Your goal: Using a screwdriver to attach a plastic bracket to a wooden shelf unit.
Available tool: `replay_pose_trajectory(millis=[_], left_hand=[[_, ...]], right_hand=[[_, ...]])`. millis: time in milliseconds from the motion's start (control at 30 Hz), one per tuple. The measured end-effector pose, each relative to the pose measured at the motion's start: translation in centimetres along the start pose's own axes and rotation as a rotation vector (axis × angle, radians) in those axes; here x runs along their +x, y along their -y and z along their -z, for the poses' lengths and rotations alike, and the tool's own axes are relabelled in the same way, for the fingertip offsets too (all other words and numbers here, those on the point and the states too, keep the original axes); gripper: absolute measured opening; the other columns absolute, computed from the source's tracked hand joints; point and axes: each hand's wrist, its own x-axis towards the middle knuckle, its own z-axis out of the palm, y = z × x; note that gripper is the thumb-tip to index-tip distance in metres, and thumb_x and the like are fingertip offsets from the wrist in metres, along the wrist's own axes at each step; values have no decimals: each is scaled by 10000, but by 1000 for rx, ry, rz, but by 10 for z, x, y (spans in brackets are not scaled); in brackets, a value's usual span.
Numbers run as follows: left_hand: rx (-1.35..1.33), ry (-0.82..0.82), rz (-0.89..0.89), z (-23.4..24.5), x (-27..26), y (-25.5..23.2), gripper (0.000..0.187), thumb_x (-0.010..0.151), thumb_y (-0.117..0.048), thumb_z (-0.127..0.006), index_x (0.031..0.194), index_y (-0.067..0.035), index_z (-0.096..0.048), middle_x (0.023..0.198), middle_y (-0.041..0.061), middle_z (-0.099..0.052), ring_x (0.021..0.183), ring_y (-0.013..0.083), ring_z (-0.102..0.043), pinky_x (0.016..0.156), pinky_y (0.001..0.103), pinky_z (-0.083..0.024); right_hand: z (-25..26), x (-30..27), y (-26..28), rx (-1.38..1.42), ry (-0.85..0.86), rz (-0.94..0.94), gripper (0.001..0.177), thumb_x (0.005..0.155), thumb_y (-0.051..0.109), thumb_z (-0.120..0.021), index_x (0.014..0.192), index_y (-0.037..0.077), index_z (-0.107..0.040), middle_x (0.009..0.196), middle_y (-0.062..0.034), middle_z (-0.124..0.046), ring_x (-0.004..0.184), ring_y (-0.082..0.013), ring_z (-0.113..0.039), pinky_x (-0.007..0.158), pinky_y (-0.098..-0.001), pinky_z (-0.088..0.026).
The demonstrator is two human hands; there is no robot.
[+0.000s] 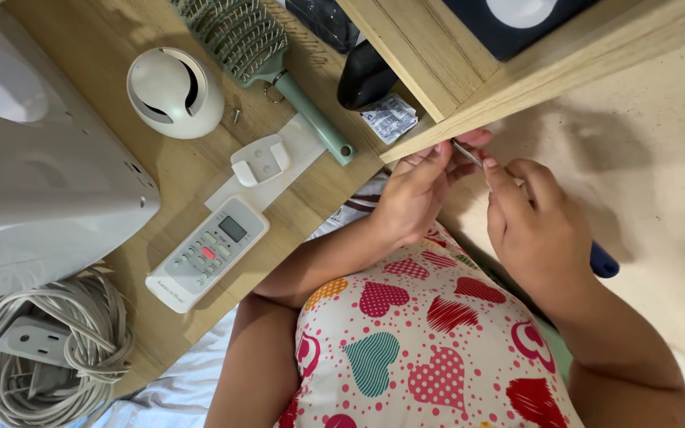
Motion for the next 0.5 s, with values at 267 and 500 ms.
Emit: replay_pose_trajectory(millis=[267,500], left_hand=[[22,-16,-21,15,3,14,317,1201,-271,-472,1277,-13,-640,1302,134,-660,1220,230,-608,1162,470,-456],[94,-59,-53,17,3,14,301,1189,-256,-505,1242,-8,-667,1249,132,-696,1151,206,-634,1116,424,-474]], right_hand=[[-5,-6,4,-76,52,-7,342,978,27,-716,1320,43,-699,1077,-115,-657,864,-297,-684,736,-397,-553],[-13,-2,-6,340,88,-152,211,1068,72,-670,1271,21,-646,1054,-177,-704,845,-316,-699,748,-387,-551]])
